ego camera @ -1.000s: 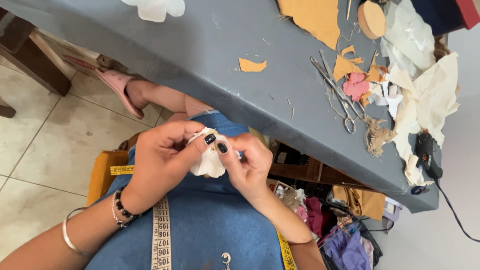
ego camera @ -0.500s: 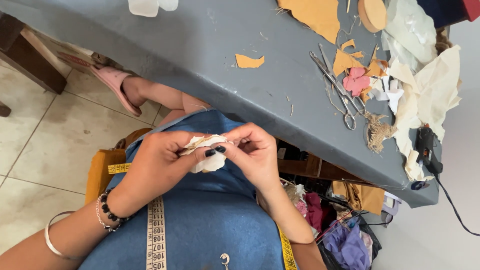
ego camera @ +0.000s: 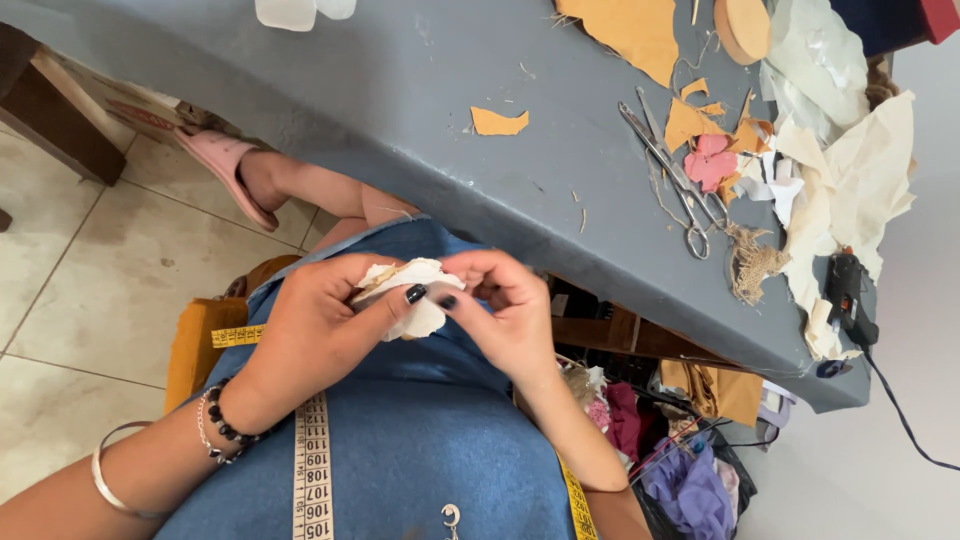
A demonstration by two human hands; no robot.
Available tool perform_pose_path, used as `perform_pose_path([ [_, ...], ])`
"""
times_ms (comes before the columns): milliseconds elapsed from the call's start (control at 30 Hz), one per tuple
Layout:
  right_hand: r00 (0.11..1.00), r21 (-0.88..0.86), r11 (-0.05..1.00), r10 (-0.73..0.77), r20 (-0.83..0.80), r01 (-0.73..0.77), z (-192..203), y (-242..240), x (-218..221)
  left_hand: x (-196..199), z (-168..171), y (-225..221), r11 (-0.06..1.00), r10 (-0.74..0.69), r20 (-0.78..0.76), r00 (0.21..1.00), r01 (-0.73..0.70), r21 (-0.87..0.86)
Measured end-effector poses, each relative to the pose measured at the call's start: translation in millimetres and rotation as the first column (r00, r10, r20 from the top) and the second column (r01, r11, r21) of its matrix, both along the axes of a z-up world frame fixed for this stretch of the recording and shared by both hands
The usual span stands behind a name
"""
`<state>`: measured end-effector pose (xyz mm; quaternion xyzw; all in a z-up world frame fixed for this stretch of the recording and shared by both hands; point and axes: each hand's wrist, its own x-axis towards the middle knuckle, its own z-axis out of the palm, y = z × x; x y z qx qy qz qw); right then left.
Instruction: Crafting decorative flowers from fabric using scissors and a hot glue gun
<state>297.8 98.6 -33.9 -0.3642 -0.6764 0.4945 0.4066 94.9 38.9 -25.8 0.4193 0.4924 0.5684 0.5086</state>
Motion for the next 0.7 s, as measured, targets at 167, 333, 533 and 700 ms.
perform_pose_path([
  [167, 0.99, 0.2, 0.977, -0.092, 0.102, 0.07, 16.9, -4.6, -11.2, 0.9, -1.5, 0.3, 0.998, 0.022, -0.051, 0.998, -0.019, 0.053],
  [333, 0.97, 0.394, 0.919, -0.118, 0.214, 0.025, 25.5, -5.9, -14.6, 4.1, -3.6, 0.4, 0.998, 0.022, -0.046, 0.999, -0.019, 0.067],
  [533, 0.938, 0.942, 0.335, -0.317, 0.139, -0.027, -6.7, 7.6, -4.1, 15.2, 8.8, -2.4, 0.994, 0.046, 0.111, 0.993, -0.057, 0.092],
  [700, 0.992, 0.615, 0.784, -0.126, 0.025, 0.084, 9.2, 6.3, -10.8, 12.4, 14.1, -3.5, 0.996, 0.059, 0.175, 0.983, -0.07, 0.062],
])
